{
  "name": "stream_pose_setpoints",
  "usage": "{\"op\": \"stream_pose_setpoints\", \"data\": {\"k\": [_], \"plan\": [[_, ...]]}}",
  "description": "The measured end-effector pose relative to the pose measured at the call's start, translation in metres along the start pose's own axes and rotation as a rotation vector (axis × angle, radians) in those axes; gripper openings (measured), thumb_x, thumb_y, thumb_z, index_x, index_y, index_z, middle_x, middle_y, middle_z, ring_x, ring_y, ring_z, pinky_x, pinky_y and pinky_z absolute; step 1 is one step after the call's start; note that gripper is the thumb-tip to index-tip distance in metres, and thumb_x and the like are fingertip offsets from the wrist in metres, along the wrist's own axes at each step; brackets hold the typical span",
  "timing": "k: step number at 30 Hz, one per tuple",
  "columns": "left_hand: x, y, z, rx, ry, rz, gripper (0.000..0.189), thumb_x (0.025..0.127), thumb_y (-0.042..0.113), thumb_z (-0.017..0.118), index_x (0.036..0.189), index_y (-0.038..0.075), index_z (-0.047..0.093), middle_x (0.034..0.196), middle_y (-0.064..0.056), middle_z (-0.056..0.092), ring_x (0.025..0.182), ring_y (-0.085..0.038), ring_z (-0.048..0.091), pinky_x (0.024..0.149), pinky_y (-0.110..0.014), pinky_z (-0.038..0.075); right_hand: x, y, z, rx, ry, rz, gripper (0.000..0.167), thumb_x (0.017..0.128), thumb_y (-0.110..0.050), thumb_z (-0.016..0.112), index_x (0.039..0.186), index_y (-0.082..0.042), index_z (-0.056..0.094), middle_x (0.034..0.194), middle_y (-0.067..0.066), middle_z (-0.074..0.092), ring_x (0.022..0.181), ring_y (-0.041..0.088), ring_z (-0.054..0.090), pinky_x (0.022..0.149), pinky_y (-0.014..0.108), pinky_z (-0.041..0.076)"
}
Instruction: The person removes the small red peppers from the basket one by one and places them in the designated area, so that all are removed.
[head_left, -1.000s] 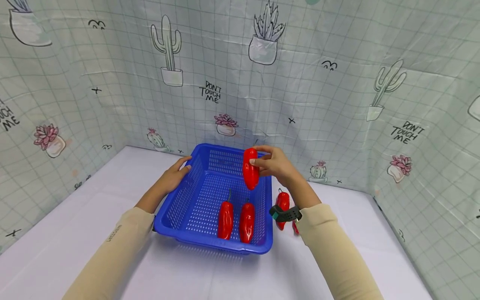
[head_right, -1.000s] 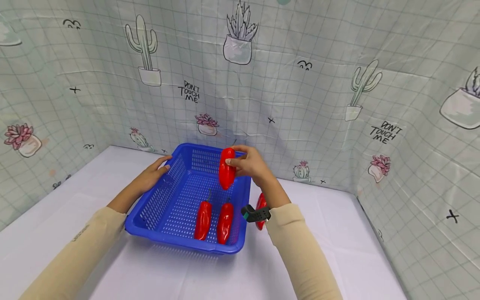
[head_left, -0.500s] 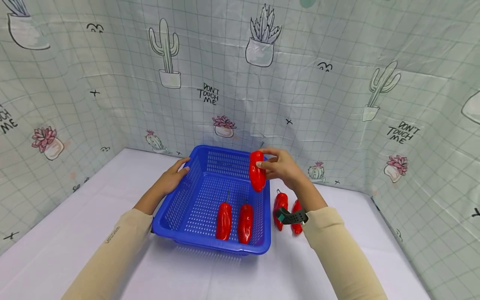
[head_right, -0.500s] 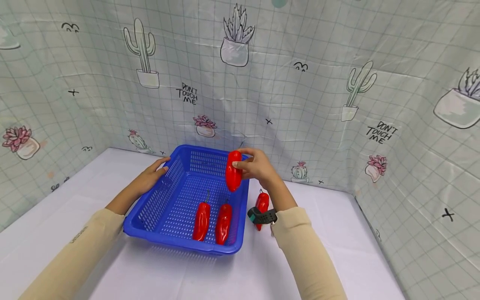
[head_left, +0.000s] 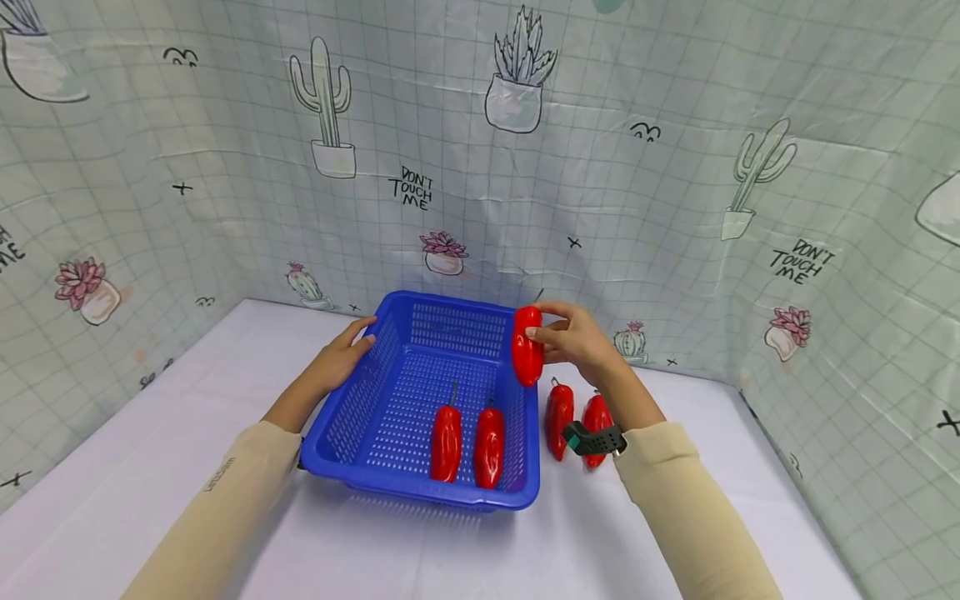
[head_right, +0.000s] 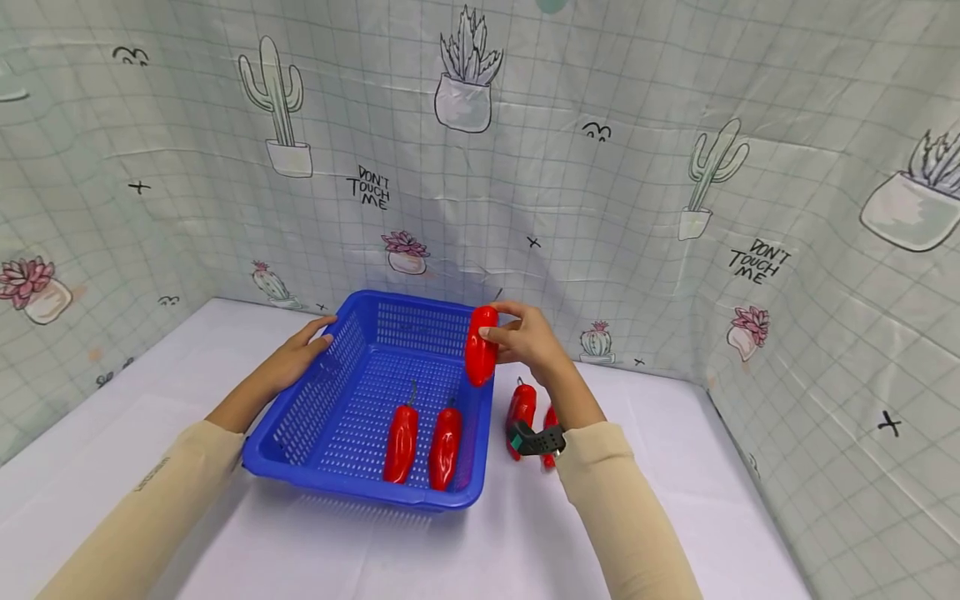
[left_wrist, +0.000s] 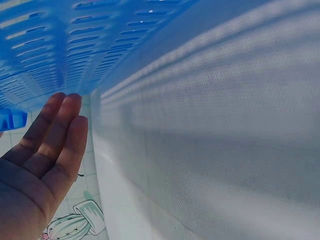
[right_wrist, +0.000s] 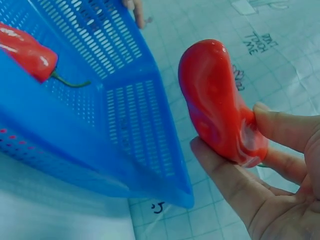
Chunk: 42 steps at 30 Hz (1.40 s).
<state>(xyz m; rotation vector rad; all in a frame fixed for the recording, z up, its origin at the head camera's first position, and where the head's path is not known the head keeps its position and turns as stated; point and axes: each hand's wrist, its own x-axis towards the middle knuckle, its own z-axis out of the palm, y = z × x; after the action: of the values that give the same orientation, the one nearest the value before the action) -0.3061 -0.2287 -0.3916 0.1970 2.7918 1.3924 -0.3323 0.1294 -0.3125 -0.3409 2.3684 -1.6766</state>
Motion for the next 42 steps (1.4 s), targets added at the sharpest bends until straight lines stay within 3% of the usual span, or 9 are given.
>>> {"op": "stream_pose_setpoints", "data": {"k": [11, 18, 42], "plan": [[0.001, -0.002, 0.000, 0.011, 0.004, -0.010, 0.053, 0.107, 0.031, 0.032, 0.156, 0.010, 0.023, 0.157, -0.029, 0.024, 0.139, -0.056, 0.028, 0.108, -0.070, 0.024, -0.003, 0.008, -0.009, -0.045, 0.036, -0.008, 0.061, 0.094, -0.012, 0.065, 0.148, -0.001, 0.039, 0.121, 0.030, 0.059, 0.080, 0.021, 0.072, 0.077, 0.039, 0.059], [0.001, 0.000, 0.000, 0.019, 0.004, -0.017, 0.053, 0.107, 0.031, 0.032, 0.155, 0.010, 0.024, 0.157, -0.029, 0.024, 0.138, -0.056, 0.028, 0.109, -0.070, 0.024, -0.007, 0.015, -0.016, -0.013, 0.020, -0.011, 0.060, 0.095, -0.010, 0.064, 0.148, 0.001, 0.038, 0.114, 0.026, 0.060, 0.079, 0.019, 0.071, 0.077, 0.038, 0.059], [0.000, -0.001, 0.000, 0.006, 0.001, 0.016, 0.054, 0.108, 0.031, 0.034, 0.155, 0.008, 0.023, 0.158, -0.028, 0.021, 0.141, -0.055, 0.023, 0.110, -0.070, 0.021, -0.018, 0.033, -0.035, 0.009, 0.026, 0.039, 0.063, 0.096, -0.013, 0.062, 0.151, -0.002, 0.034, 0.124, 0.028, 0.059, 0.084, 0.018, 0.070, 0.079, 0.038, 0.059]]}}
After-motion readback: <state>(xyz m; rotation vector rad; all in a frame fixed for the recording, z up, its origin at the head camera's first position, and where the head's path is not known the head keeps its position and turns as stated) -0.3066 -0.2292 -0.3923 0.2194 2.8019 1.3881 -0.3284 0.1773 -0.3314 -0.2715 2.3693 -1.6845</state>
